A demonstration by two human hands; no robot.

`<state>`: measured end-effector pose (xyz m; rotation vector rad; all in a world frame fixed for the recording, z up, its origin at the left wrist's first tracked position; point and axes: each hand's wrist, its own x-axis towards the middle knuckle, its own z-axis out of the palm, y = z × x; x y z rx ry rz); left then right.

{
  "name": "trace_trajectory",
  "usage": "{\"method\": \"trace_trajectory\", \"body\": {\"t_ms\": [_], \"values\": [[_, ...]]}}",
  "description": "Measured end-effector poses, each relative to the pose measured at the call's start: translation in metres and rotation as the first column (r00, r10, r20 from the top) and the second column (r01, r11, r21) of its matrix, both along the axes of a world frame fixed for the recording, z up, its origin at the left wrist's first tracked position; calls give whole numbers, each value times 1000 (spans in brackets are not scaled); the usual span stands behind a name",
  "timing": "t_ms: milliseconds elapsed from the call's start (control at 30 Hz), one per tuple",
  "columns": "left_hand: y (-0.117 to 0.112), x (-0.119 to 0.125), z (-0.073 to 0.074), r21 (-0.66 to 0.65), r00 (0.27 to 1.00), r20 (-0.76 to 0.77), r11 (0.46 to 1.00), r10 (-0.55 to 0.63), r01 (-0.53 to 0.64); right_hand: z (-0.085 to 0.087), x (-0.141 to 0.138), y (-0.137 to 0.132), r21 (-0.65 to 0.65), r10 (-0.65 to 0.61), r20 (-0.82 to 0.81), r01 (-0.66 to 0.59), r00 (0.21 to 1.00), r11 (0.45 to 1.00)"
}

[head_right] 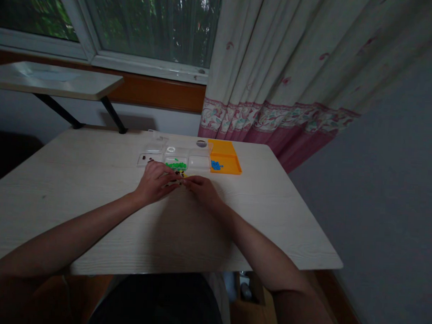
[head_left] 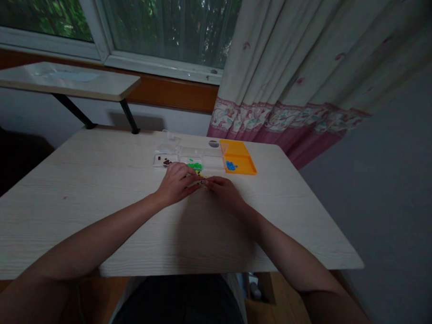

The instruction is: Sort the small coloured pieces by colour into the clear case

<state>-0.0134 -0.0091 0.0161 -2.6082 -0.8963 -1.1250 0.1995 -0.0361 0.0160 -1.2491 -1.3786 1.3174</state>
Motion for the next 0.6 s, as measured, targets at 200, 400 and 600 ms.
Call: {"method": "trace_trajectory", "body": {"t_ms": [200,400,600], "values": [[1,0,-2,48,999,33,999,-25,23,7,-4,-4,-4,26,31,-26,999,1000],[1,0,-1,10,1000,21,1000,4,-4,11,-5,-6,12,34,75,-35,997,999],[1,-2,0,7,1000,18,1000,4,-4,7,-1,-3,67,20,138,-30,990,997]]}}
